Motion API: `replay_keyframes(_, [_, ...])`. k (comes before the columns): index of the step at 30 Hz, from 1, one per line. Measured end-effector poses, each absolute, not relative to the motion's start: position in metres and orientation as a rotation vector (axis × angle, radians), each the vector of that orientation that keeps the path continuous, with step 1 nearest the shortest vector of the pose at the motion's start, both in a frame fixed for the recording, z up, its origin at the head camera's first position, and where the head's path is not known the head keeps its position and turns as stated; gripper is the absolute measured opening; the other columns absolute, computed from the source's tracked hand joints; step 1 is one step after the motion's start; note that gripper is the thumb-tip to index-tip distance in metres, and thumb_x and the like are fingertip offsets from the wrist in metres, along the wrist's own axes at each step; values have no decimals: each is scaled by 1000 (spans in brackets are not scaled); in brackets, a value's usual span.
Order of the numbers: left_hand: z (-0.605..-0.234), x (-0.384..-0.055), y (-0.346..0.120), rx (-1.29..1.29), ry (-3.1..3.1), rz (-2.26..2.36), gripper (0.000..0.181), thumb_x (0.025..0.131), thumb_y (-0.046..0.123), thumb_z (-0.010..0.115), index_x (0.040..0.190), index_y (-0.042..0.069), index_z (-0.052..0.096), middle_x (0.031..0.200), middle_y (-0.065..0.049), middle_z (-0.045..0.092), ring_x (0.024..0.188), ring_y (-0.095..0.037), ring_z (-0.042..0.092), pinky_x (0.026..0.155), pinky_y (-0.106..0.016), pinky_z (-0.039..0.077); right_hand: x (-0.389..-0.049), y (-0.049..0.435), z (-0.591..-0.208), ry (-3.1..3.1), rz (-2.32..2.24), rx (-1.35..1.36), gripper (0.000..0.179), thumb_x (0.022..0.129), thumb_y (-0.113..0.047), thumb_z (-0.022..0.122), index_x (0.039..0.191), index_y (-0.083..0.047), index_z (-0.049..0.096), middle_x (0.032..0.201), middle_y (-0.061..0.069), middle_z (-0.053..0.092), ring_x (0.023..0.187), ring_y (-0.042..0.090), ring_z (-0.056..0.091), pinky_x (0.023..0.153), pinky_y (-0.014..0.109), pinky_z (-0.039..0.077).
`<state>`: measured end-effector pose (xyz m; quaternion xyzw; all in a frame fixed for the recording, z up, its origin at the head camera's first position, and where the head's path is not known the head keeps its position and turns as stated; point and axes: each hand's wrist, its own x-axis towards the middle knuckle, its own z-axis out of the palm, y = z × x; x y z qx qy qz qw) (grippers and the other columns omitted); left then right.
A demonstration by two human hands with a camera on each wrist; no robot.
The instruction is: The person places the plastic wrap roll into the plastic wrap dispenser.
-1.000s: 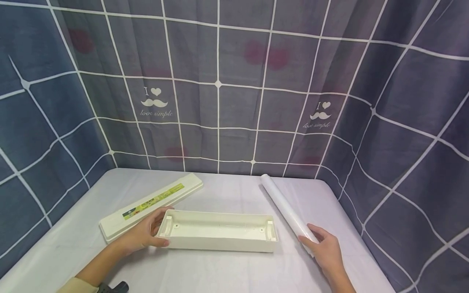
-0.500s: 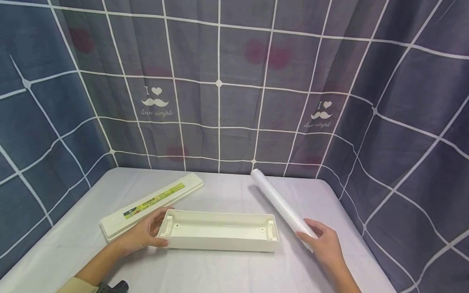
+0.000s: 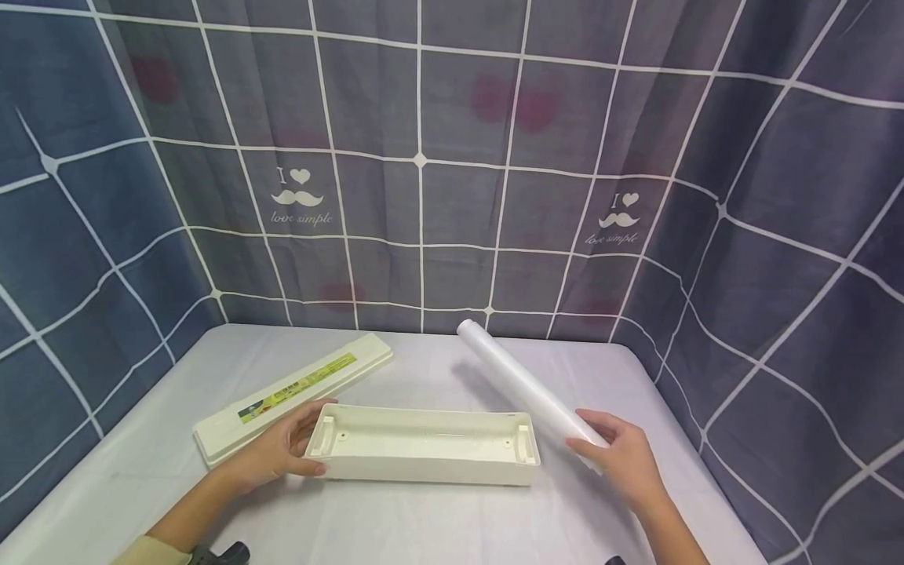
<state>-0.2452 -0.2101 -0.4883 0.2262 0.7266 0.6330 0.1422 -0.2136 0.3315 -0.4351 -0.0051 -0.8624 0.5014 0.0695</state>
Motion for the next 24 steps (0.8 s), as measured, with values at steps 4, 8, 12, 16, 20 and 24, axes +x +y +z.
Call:
replay_keyframes(4, [-487, -244, -209, 655, 2095, 1830, 108, 74, -3, 87, 159, -2, 20, 160, -28, 31, 145, -34, 39, 107, -12, 44, -217, 331, -433, -2606, 1489, 29, 61, 81, -22, 88, 133, 0, 66, 120, 6, 75, 96, -4, 65, 77, 19, 57])
replay_keyframes(8, [-487, -244, -209, 657, 2105, 1826, 108, 74, -4, 87, 159, -3, 21, 159, -28, 32, 145, -36, 39, 107, -12, 44, -221, 330, -432, -2584, 1536, 92, 60, 80, -18, 88, 132, 2, 66, 119, 6, 75, 97, -2, 67, 78, 20, 58])
replay_keyframes(12, [-487, -244, -208, 657, 2119, 1814, 107, 74, -3, 87, 159, -2, 23, 158, -28, 34, 144, -36, 40, 106, -12, 45, -223, 327, -429, -2580, 1558, 157, 58, 80, -17, 88, 131, 2, 67, 117, 0, 76, 96, 0, 69, 77, 20, 59])
replay_keyframes(16, [-488, -244, -209, 658, 2123, 1805, 106, 75, -2, 87, 159, -2, 23, 158, -28, 34, 143, -36, 41, 106, -11, 45, -225, 323, -424, -2593, 1576, 205, 58, 80, -16, 88, 131, 1, 67, 116, -7, 76, 96, 0, 69, 76, 21, 60])
replay_keyframes(20, [-487, -244, -209, 651, 2120, 1803, 106, 75, -1, 87, 159, -2, 22, 158, -28, 34, 144, -38, 40, 106, -11, 45, -227, 320, -419, -2594, 1617, 262, 58, 81, -13, 87, 132, 3, 65, 117, -7, 75, 95, 1, 69, 74, 22, 60])
replay_keyframes(24, [-487, -244, -208, 643, 2120, 1799, 107, 75, -1, 87, 159, -2, 22, 158, -27, 34, 144, -41, 38, 105, -11, 45, -229, 317, -417, -2592, 1649, 311, 59, 81, -10, 86, 133, 6, 63, 116, -10, 75, 93, 1, 69, 73, 23, 60])
